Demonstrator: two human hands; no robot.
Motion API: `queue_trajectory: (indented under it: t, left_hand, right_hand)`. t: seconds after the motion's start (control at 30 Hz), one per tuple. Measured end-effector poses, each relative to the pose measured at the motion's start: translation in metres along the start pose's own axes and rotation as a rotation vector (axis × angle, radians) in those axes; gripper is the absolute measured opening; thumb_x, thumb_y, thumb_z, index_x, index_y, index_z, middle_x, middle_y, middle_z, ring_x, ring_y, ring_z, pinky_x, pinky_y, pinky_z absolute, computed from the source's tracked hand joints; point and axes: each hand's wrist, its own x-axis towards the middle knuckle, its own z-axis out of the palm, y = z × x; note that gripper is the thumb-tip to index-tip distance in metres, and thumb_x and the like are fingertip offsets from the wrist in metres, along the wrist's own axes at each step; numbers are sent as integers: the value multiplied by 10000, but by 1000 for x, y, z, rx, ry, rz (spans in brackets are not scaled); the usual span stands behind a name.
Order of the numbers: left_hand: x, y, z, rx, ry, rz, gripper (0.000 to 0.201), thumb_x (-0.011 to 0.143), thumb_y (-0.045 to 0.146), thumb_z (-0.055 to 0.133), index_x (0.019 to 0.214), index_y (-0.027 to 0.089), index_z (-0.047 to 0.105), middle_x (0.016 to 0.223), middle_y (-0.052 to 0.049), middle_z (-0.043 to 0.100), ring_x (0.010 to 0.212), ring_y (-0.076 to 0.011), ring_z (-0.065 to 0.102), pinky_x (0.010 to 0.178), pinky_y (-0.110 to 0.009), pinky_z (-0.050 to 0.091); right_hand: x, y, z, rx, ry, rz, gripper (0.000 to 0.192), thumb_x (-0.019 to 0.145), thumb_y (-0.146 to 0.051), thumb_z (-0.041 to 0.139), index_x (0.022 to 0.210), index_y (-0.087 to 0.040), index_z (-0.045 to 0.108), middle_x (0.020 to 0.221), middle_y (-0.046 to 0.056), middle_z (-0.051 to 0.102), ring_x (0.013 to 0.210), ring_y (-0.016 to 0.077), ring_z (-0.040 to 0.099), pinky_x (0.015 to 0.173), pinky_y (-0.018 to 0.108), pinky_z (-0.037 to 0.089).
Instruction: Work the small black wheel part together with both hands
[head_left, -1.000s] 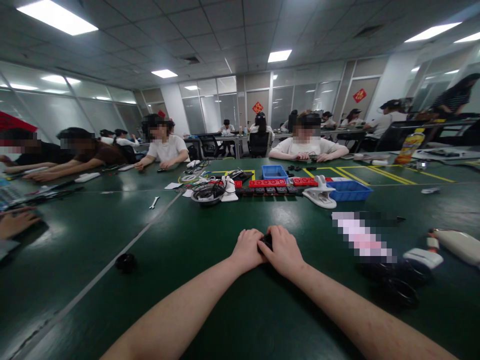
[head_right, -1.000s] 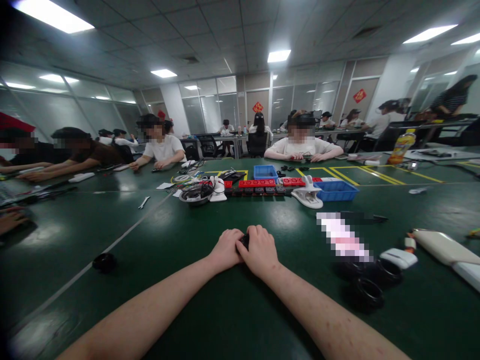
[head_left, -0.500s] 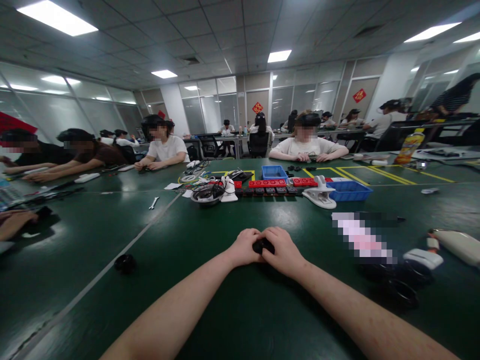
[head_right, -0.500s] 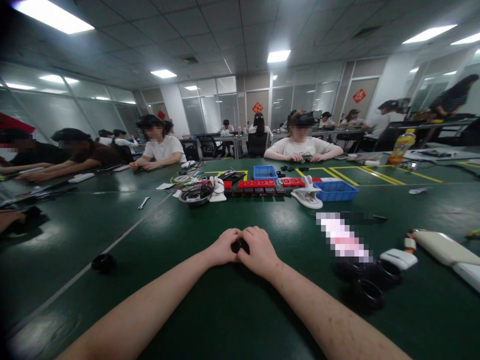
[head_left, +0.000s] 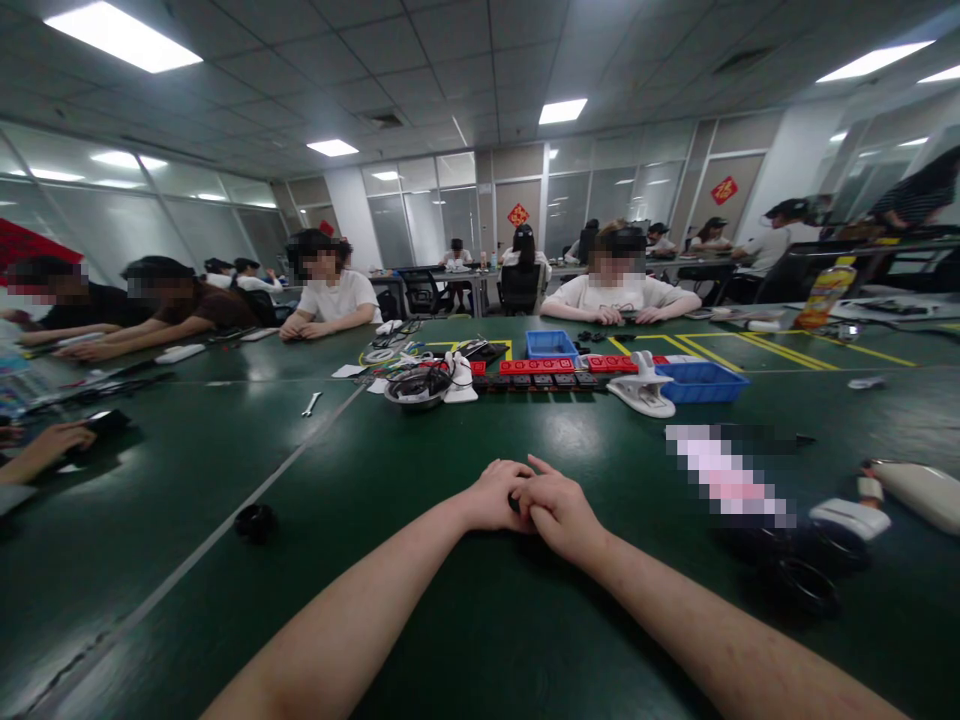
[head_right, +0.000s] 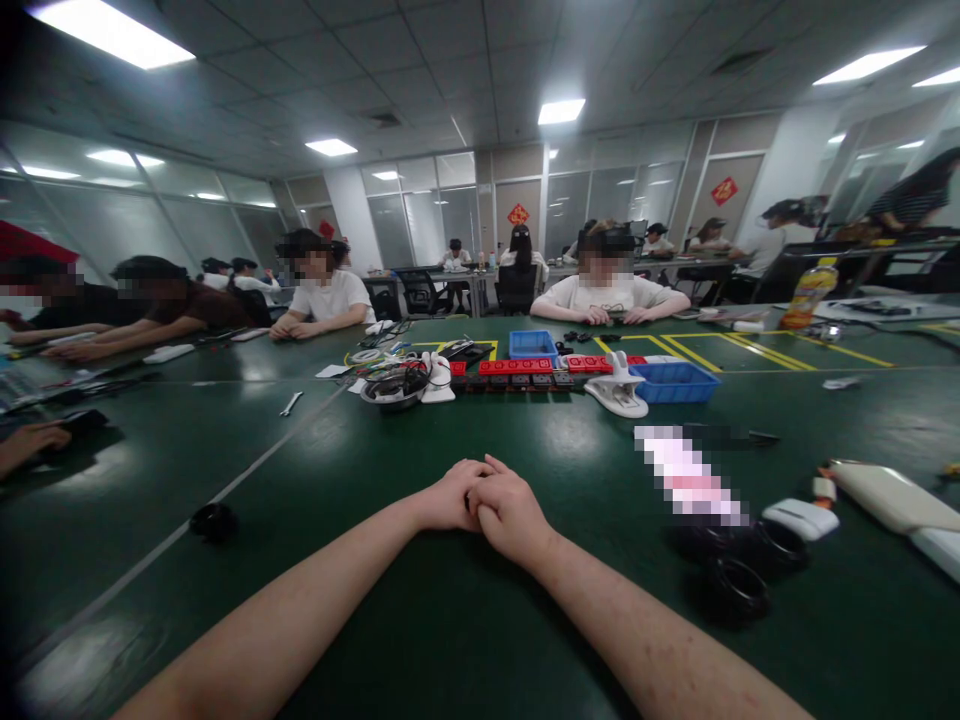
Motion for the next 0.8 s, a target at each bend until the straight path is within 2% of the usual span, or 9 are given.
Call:
queue_trajectory:
  t: [0.07, 0.17, 0.27, 0.33, 0.43, 0.57, 0.8]
  left_hand:
    - [-1, 2, 0, -2, 13, -2, 425, 553, 333, 705, 950, 225, 598, 1100, -29, 510, 1050, -243, 438, 941, -387, 305]
    - [-2, 4, 0, -29, 56, -23, 535, 549, 325, 705, 1048, 222, 541, 1072, -31, 529, 1023, -237, 461, 938, -395, 311]
    - [-2, 6, -1, -66, 76, -47, 593, 565, 369, 693, 1106, 232, 493, 1088, -31, 528, 1030, -241, 466, 933, -407, 318]
    - [-2, 7, -2, -79, 59, -67, 654, 551, 424, 698, 1133, 239, 465, 1130, -39, 506, 1062, -255, 451, 953, -440, 292]
    - [-2, 11, -1, -62, 54, -140, 768, 491, 490, 716, 1152, 232, 423, 1135, -52, 495, 1073, -267, 444, 988, -503, 218]
    - [-1, 20, 4, 42, 131, -231, 610, 525, 467, 694, 1033, 210, 474, 1041, -44, 525, 1038, -248, 463, 1017, -493, 177]
    - [0, 30, 10, 138, 170, -267, 318, 611, 359, 636, 858, 183, 538, 919, -39, 556, 937, -223, 505, 1001, -454, 233]
  right_hand:
    - [-1, -2, -3, -5, -19, -1, 236, 629, -46, 334, 598, -208, 503, 589, -50, 561, 644, 104, 553, 1012, 401, 262]
    - [0, -5, -10, -54, -12, 3, 254, 648, -76, 368, 789, -207, 532, 776, -8, 604, 789, 141, 552, 1005, 451, 227]
    - [3, -7, -14, -158, 35, 79, 232, 695, -168, 441, 917, -187, 506, 916, 54, 583, 894, 195, 509, 929, 445, 294]
    - [6, -5, -13, -241, 29, 162, 238, 719, -255, 487, 941, -171, 494, 930, 75, 561, 883, 208, 493, 836, 393, 354]
    - [8, 0, -9, -379, -42, 262, 234, 732, -352, 512, 879, -170, 502, 863, 65, 544, 814, 199, 486, 731, 331, 365]
    - [8, 4, -3, -532, -66, 354, 194, 778, -363, 458, 731, -177, 484, 755, 43, 523, 726, 175, 477, 667, 295, 336]
    - [7, 0, -1, -636, -33, 400, 148, 795, -301, 411, 738, -179, 472, 757, 48, 528, 731, 180, 484, 643, 292, 310]
